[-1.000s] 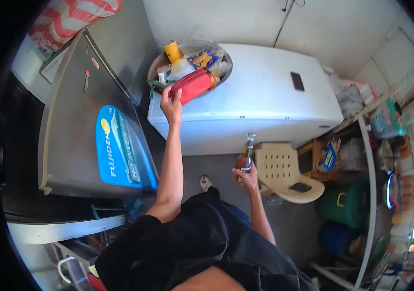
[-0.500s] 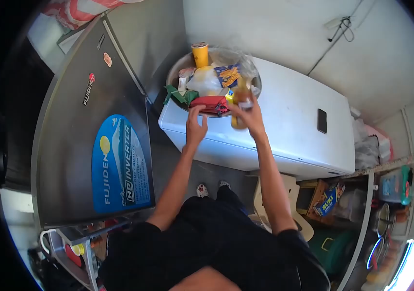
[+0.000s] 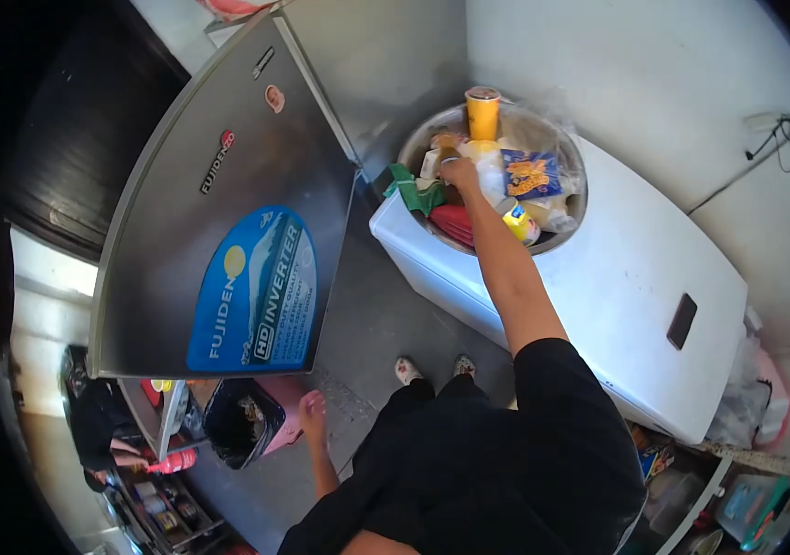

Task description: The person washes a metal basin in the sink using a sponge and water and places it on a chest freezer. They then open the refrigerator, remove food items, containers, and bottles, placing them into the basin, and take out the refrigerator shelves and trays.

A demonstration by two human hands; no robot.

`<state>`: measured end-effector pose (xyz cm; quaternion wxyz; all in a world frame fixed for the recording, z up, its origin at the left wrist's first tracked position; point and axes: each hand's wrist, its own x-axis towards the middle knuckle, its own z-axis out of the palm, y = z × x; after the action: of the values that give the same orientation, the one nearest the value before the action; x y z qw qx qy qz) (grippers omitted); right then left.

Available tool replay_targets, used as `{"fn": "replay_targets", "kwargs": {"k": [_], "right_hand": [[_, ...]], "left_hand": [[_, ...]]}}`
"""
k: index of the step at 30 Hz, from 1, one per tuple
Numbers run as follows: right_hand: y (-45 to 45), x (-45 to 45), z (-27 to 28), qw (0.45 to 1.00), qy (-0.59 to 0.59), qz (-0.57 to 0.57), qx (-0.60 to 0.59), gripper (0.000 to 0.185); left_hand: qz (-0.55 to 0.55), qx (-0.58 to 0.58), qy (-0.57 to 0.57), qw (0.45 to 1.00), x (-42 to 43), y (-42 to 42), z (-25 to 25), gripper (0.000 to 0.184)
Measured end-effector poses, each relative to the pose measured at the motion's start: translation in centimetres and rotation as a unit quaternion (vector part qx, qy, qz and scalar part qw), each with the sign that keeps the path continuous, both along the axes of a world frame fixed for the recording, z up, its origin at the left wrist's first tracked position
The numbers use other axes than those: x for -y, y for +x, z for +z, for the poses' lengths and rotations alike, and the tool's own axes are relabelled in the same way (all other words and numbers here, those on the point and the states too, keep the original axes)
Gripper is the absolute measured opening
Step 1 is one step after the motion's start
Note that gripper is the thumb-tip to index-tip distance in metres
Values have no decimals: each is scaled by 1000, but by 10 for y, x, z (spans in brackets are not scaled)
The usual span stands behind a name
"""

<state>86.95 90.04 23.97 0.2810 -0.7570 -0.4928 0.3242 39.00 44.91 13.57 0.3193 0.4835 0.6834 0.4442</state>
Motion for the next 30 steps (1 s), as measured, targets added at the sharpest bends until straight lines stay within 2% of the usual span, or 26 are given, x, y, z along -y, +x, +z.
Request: {"fn": "replay_targets", "kwargs": {"k": [2,4,6,7,9,10,11,12,13,14,15,17,18,19,21,22,23,24,25,26,27,28,29,30], "right_hand": [[2,-6,-16,997,-10,40,59,67],[4,-14,-28,995,-35,64,75,69],[1,-12,-39,990,35,-9,133,61],[-2,-7,-35,990,34,-9,134,61],[-14,8,-6,956,42,46,288,62],[-20,21,10,955,42,43,290,62],[-29,40,30,960,82,-2,269,54],[-38,59,46,960,122,-48,248,46],[-43,77,54,959,122,-50,251,46],[-47,95,61,952,247,-31,179,38],[-52,115,68,924,368,-12,104,29],[-78,163,85,903,427,-32,42,16],[-87,180,84,865,491,-17,98,9],[-110,204,83,893,445,-71,-28,5],[-143,244,78,912,408,-46,19,7],[-167,262,86,915,403,-35,-13,7],[-192,278,98,916,398,-19,-46,7],[-211,289,108,912,404,-23,-64,8],[-230,304,135,891,453,-9,-30,12],[-241,310,150,876,464,-30,-128,16],[-215,322,106,870,435,-167,-162,46],[-237,337,150,821,541,-134,-124,52],[-259,344,203,749,656,-46,-75,58],[-272,346,236,686,726,19,-47,64]], "left_hand": [[123,125,-48,983,14,-12,12,19],[144,160,-32,976,7,-11,29,20],[163,197,-21,967,-8,-4,59,21],[169,206,16,964,-25,2,81,23],[169,218,54,960,-66,13,122,25],[186,266,106,940,-86,16,141,28],[203,312,157,915,-97,15,149,32],[201,314,155,915,-105,5,144,32],[164,268,176,933,-114,-9,135,35],[127,222,197,947,-119,-21,128,39],[123,226,198,946,-121,-27,133,39],[37,57,149,987,-117,-36,150,36],[34,58,147,987,-115,-46,144,36],[4,35,100,994,-116,-56,135,32],[-64,12,21,998,-108,-67,137,25],[-99,16,-6,995,-105,-61,148,22],[-179,22,71,981,-110,-56,153,22],[-252,25,146,956,-116,-52,159,21],[-300,29,145,942,-117,-47,180,22],[-349,33,142,926,-118,-43,197,22],[-383,96,116,911,-119,-39,196,22],[-419,159,86,890,-118,-39,194,22],[-419,161,79,890,-119,-42,194,22],[-480,139,69,863,-122,-47,196,21]]}}
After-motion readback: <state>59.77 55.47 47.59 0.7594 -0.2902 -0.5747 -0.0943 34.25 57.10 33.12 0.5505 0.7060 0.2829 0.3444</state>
